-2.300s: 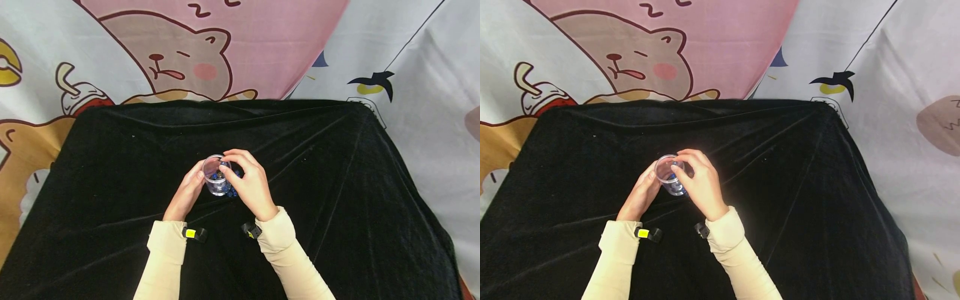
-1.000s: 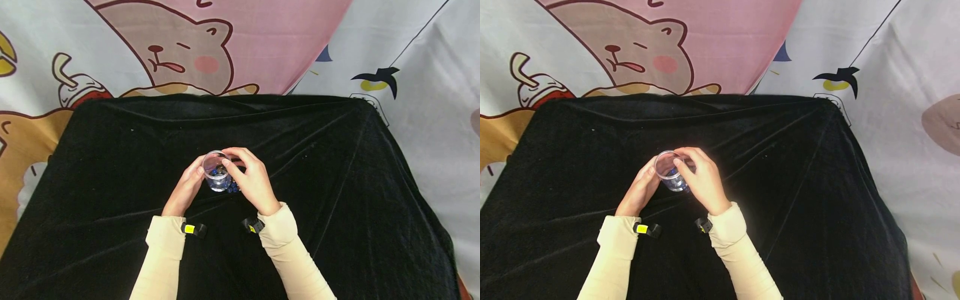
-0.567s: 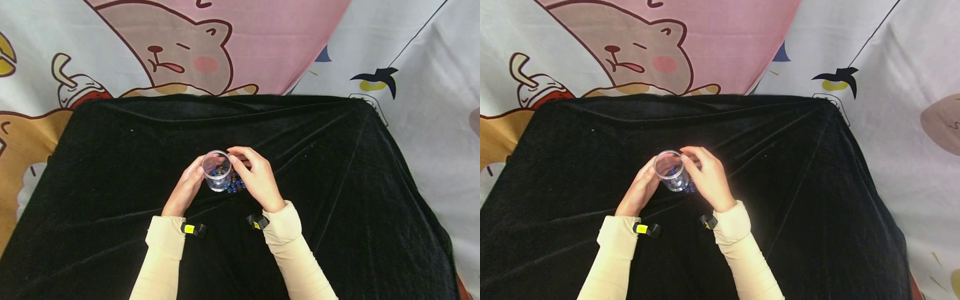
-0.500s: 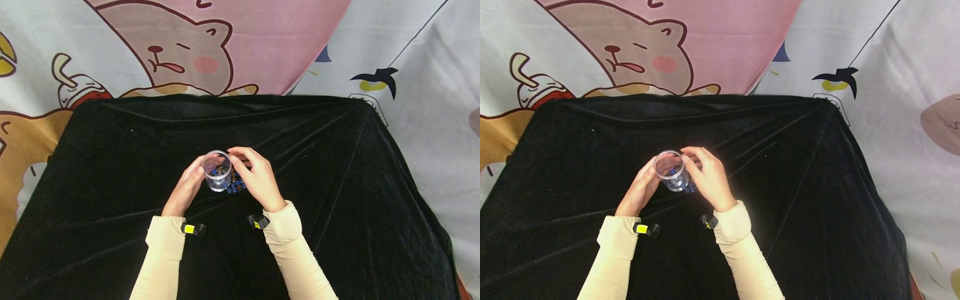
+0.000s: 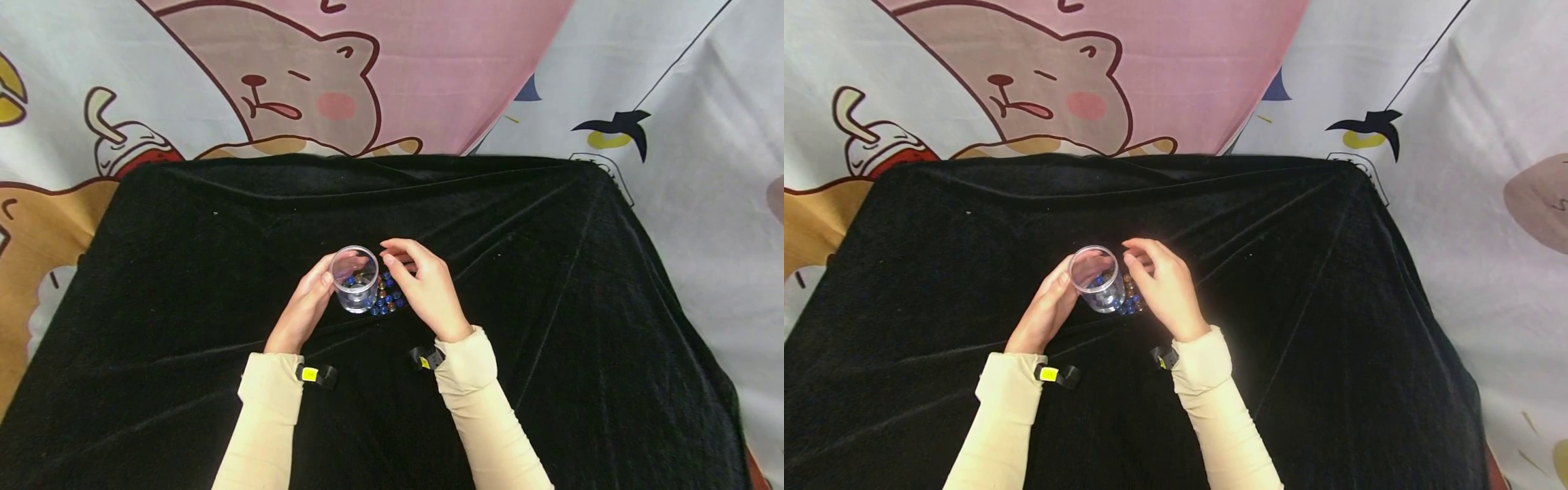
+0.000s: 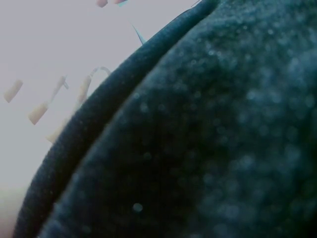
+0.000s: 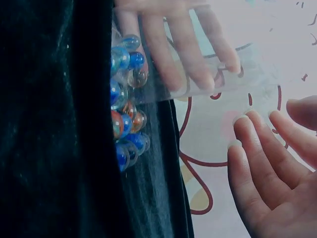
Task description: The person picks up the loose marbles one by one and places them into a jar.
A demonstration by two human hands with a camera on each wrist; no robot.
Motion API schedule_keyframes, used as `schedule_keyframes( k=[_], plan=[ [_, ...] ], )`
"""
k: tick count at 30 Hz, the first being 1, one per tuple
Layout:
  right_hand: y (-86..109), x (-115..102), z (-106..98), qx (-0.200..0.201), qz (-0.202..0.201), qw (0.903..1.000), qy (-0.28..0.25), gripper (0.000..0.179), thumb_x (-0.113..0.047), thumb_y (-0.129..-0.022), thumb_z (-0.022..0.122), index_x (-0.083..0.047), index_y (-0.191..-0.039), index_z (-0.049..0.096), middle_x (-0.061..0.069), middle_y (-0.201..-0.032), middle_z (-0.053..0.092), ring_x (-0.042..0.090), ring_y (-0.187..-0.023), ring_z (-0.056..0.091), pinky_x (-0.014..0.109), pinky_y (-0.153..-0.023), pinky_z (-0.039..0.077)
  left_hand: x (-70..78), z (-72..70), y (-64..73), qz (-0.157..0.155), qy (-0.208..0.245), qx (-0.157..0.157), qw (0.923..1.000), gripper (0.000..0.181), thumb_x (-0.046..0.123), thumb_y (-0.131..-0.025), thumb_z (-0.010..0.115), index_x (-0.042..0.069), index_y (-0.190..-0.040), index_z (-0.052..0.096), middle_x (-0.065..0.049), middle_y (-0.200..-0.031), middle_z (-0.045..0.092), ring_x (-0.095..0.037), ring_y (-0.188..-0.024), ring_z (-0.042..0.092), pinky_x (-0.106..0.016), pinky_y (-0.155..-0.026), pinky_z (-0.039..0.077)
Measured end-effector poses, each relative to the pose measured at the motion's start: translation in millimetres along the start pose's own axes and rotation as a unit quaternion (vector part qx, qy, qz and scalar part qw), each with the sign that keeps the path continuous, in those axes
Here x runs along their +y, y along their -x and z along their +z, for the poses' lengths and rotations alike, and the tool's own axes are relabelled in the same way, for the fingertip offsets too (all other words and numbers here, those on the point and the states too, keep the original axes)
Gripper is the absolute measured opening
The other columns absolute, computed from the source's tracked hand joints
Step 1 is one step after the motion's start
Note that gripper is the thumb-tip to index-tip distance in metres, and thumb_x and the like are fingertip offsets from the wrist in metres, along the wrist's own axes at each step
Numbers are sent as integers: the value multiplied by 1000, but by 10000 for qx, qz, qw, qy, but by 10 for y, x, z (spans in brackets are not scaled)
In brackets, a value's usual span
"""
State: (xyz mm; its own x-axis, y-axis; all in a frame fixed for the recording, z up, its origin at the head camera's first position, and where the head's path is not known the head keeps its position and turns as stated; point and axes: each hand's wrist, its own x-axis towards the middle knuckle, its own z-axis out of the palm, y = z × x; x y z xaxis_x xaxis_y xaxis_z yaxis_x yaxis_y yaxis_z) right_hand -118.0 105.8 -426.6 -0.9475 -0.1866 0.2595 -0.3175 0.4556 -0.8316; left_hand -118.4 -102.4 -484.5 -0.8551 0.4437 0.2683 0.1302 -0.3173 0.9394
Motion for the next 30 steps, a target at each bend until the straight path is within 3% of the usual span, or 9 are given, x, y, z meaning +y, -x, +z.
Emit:
schedule_keyframes(
  k=[9,23,30],
  plan=[
    [-7,46,-42,-44,110,9997,209,24,-31,-90,52,-18,-108,60,-11,-99,58,1,-86,56,24,-76,47,16,2,-1,23,36,-60,10000,51,37,-95,36,5,-134,34,-21,-132,38,-31,-125,32,-48,-104,17],
    [-8,125,-67,-603,348,9943,804,20,-26,-89,53,-16,-106,61,-7,-97,60,5,-82,56,30,-73,49,198,94,-2,38,-140,-103,9998,46,28,-96,31,1,-133,32,-26,-132,36,-36,-125,29,-52,-103,14],
    [-8,168,-61,-883,502,9893,1043,21,-27,-90,53,-18,-107,61,-8,-96,59,5,-81,55,28,-72,48,108,54,-4,-20,-51,-51,10000,47,32,-96,32,3,-133,33,-24,-131,37,-35,-124,31,-53,-102,15]
  ],
)
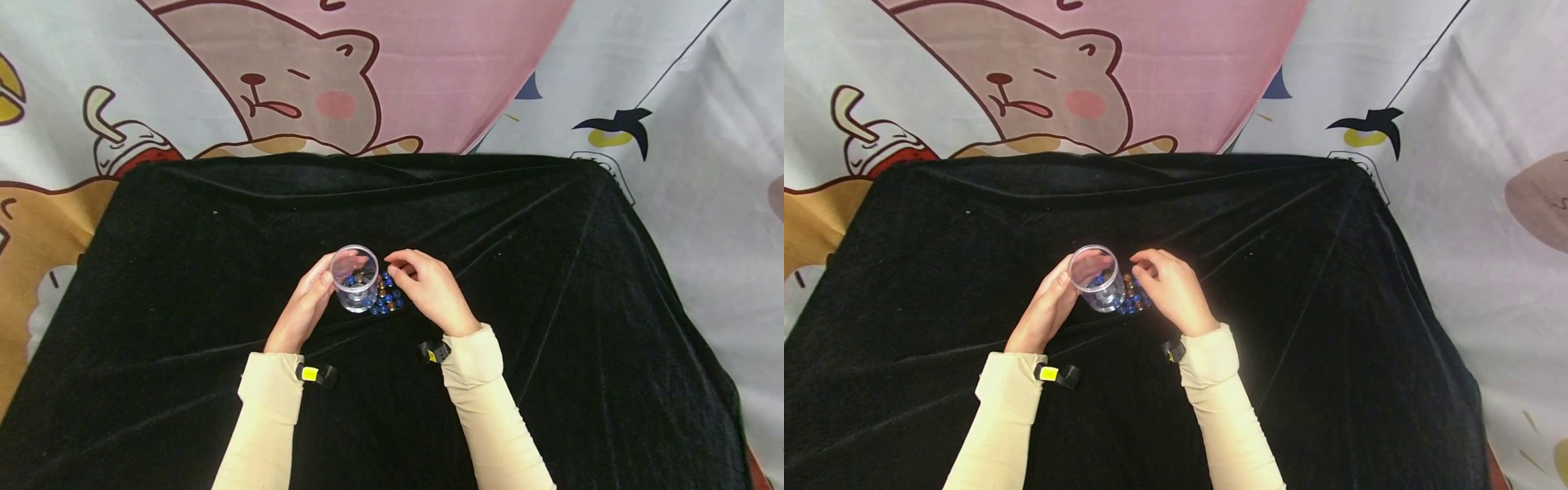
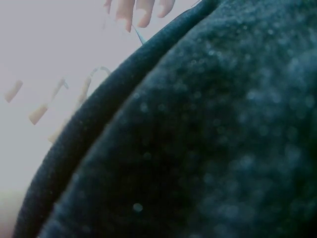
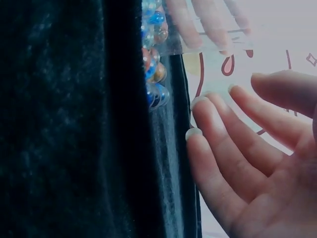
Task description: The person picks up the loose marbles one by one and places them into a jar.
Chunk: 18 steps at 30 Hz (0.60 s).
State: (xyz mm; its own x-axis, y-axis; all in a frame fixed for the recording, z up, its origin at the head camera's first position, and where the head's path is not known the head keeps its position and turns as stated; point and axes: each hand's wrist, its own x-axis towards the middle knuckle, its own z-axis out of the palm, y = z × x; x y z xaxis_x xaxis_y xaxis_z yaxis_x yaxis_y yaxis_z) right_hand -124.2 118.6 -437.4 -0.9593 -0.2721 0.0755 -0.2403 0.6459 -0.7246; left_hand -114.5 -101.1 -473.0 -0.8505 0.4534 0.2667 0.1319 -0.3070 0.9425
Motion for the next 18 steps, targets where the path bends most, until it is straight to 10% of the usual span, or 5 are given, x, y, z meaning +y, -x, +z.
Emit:
schedule_keyframes(
  k=[18],
  plan=[
    [6,59,69,-680,251,9955,613,20,-21,-86,59,-17,-105,61,-7,-87,53,8,-73,51,25,-60,43,57,14,-6,-59,25,3,10000,47,31,-96,33,2,-133,33,-24,-131,37,-35,-125,31,-52,-102,14]
  ],
)
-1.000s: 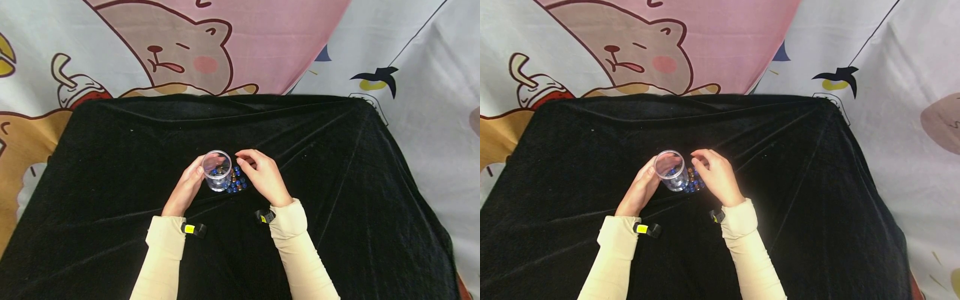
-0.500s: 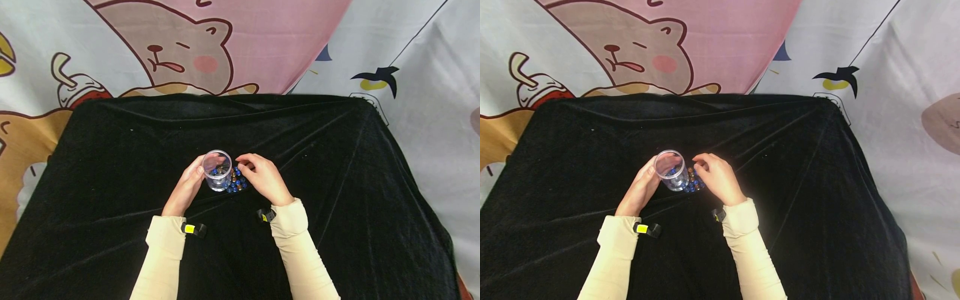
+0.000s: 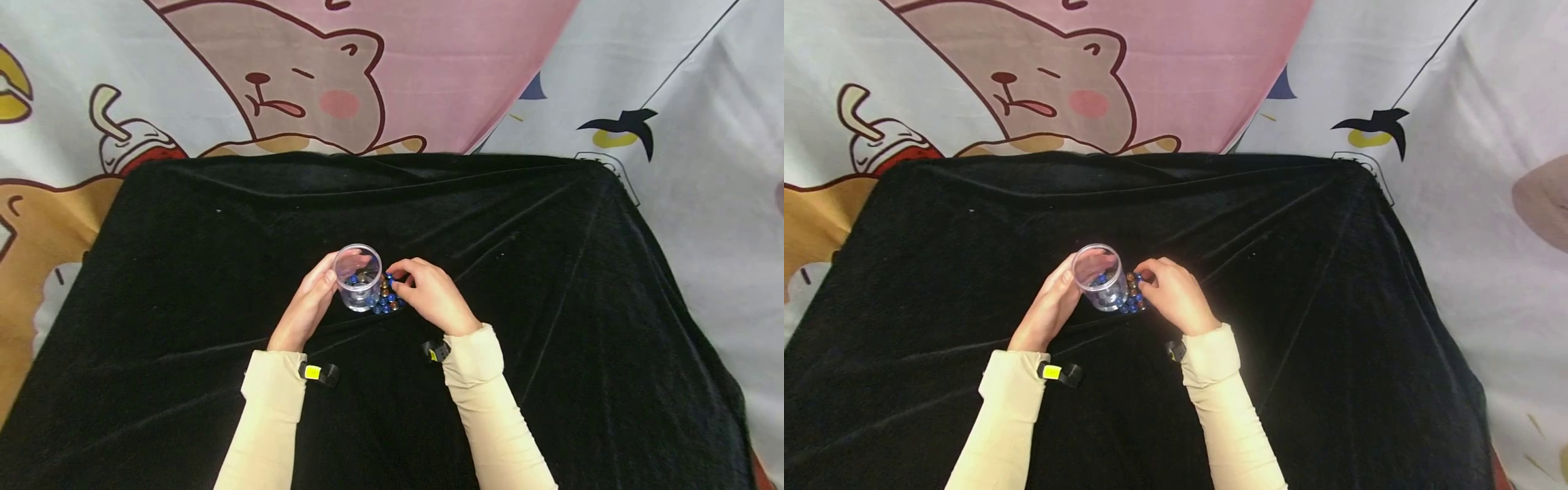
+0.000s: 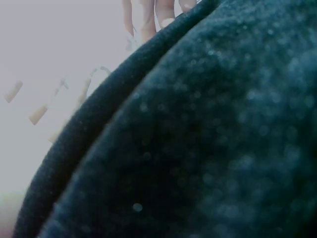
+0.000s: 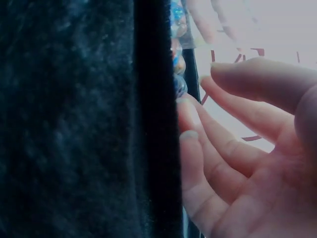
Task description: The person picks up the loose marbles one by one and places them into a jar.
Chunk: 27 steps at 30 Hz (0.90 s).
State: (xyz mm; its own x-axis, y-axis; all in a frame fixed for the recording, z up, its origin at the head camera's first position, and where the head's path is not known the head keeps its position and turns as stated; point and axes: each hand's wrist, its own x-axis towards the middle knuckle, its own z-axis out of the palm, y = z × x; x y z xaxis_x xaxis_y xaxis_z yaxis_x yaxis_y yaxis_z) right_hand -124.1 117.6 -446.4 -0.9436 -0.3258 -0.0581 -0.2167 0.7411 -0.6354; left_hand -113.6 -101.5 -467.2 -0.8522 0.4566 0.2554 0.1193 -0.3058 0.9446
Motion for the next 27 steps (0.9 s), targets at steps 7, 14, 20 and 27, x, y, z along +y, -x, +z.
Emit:
schedule_keyframes(
  k=[7,14,20,27],
  plan=[
    [8,-10,38,-154,120,9995,228,20,-22,-83,63,-16,-102,62,-2,-83,52,10,-69,49,26,-58,42,12,8,-4,-47,-72,8,10000,48,32,-96,33,3,-133,33,-23,-132,38,-33,-125,31,-53,-102,15],
    [22,-9,86,-155,142,9992,334,21,-22,-81,66,-13,-99,63,-1,-85,52,10,-70,49,26,-60,42,-99,-53,23,-69,-6,42,10000,49,36,-95,35,5,-132,35,-20,-131,40,-30,-124,33,-50,-103,15],
    [24,-7,75,-123,124,9989,434,18,-21,-83,64,-13,-99,64,-1,-86,52,11,-73,50,26,-62,43,-66,-35,26,-57,14,31,10000,48,36,-95,35,6,-133,35,-20,-132,39,-31,-125,32,-51,-103,15],
    [11,-3,69,-21,48,9981,606,14,-18,-85,61,-12,-97,64,-1,-83,52,13,-72,48,27,-63,42,29,24,3,94,9,-23,10000,48,31,-96,33,-1,-132,32,-27,-131,37,-36,-125,30,-53,-102,13]
  ],
)
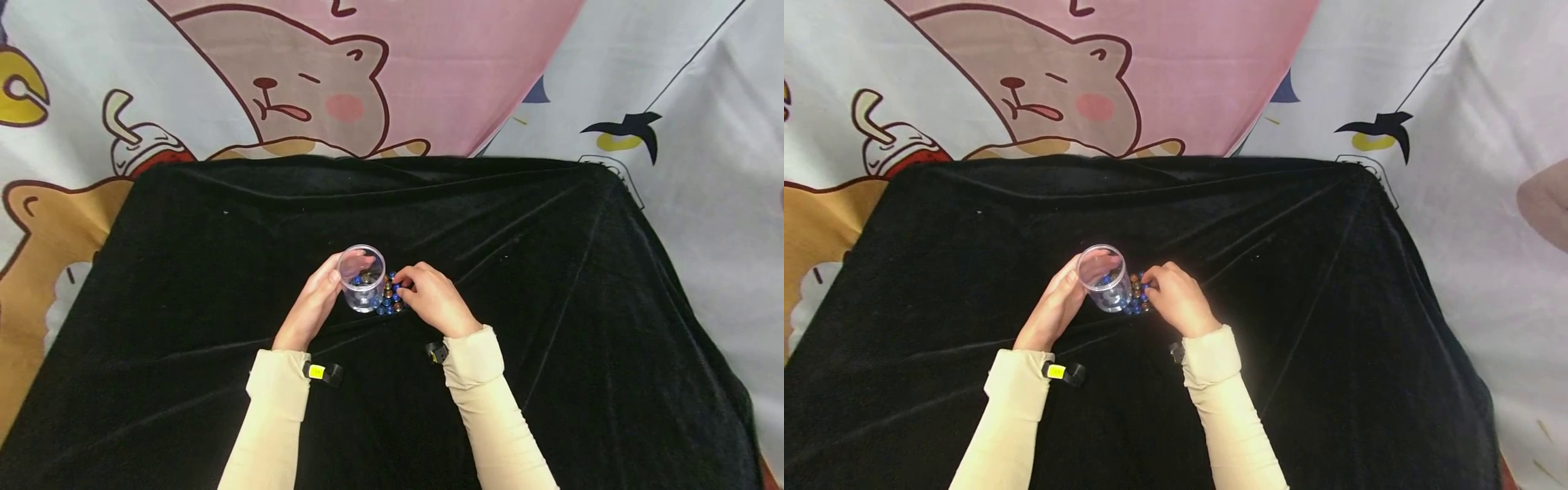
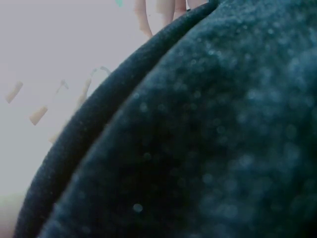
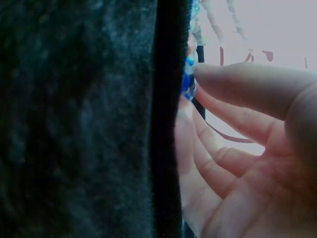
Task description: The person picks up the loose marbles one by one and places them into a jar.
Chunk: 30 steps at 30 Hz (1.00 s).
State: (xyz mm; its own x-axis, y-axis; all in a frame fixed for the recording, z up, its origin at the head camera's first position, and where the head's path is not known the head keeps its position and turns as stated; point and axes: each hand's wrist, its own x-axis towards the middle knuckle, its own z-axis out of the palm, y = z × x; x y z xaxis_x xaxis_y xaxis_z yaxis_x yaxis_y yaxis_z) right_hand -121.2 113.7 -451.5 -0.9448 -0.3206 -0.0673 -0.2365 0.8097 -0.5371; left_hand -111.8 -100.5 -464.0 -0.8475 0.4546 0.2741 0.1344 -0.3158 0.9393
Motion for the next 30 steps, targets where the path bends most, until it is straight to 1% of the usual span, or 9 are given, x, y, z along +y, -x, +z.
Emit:
schedule_keyframes(
  k=[4,11,16,21,25,29,30],
  plan=[
    [5,11,16,-18,50,10000,43,14,-19,-85,61,-13,-97,64,-2,-82,51,13,-70,48,26,-61,41,-11,6,9,8,46,-28,10000,49,30,-97,32,-3,-133,30,-29,-131,35,-38,-125,29,-55,-102,13],
    [4,6,16,-47,76,9999,116,16,-21,-86,59,-13,-99,63,-2,-83,51,11,-70,48,26,-60,41,-23,6,7,-15,-47,11,10000,49,32,-96,33,-1,-133,31,-26,-131,36,-37,-125,30,-53,-102,14],
    [-4,0,10,42,10,9998,174,16,-20,-86,58,-13,-99,64,-2,-82,50,12,-69,47,26,-59,41,-19,-2,-8,-15,-107,51,9999,50,33,-96,34,-1,-133,32,-25,-131,37,-37,-124,30,-52,-102,15],
    [-12,-23,20,53,75,9997,205,14,-19,-84,61,-14,-97,64,-2,-82,51,12,-69,47,27,-59,41,-5,-12,-1,-33,-145,75,9999,49,33,-96,33,0,-132,33,-24,-131,38,-35,-124,31,-50,-103,16],
    [-4,-35,39,56,110,9996,264,14,-20,-82,64,-15,-95,64,-2,-83,52,13,-70,48,28,-61,41,-2,-3,14,-21,-81,55,9999,48,32,-96,33,0,-132,33,-27,-130,37,-36,-124,31,-51,-103,15],
    [9,-29,44,128,88,9993,348,12,-19,-81,65,-15,-93,64,-2,-82,52,13,-70,48,28,-61,42,-20,5,9,30,13,-2,10000,47,29,-96,32,-1,-132,32,-28,-131,36,-37,-125,30,-52,-103,14],
    [14,-27,46,126,84,9992,358,12,-20,-81,65,-14,-93,64,-2,-82,52,12,-69,48,28,-61,41,-51,-5,12,8,-1,21,10000,48,31,-96,32,0,-133,33,-26,-131,37,-36,-125,30,-52,-103,15]
  ],
)
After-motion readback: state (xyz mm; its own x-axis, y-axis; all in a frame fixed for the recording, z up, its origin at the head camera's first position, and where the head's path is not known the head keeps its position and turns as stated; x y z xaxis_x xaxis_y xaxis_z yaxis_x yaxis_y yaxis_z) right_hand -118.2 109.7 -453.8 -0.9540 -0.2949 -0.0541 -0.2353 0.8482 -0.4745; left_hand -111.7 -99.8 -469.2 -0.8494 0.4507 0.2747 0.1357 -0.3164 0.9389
